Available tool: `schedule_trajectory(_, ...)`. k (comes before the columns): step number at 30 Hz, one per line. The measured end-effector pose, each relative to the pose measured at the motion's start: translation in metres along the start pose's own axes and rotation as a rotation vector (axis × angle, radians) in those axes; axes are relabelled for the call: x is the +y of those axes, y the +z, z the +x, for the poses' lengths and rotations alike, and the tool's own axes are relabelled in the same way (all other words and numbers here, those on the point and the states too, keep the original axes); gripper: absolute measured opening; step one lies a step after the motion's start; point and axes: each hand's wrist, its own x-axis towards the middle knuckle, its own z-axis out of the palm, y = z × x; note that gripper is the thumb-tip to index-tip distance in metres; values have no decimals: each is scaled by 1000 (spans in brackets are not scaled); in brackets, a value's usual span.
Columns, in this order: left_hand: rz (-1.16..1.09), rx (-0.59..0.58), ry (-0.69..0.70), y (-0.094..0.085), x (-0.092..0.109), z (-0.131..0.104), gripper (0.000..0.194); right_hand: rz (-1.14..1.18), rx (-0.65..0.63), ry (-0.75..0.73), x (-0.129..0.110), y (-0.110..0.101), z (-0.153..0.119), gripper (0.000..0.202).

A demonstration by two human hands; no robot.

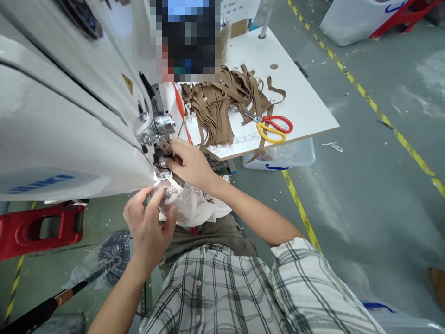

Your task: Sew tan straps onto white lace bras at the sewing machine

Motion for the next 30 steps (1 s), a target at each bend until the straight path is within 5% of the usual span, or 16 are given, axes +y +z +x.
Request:
schedule_trajectory(3,-191,14,-148,2,-10,1,46,126,53,50,0,0,-8,12)
schedule_trajectory(9,-812,-232,-480,10,-23,9,36,257,162,175,-4,5,-31,11)
schedule_trajectory(20,-746,-165,-674,2,-24,6,30,330,81,165,-18,6,-66,24)
schedule_trajectory(30,-759,-123,-699,-4,-22,8,31,285,86,203,-23,8,-72,27)
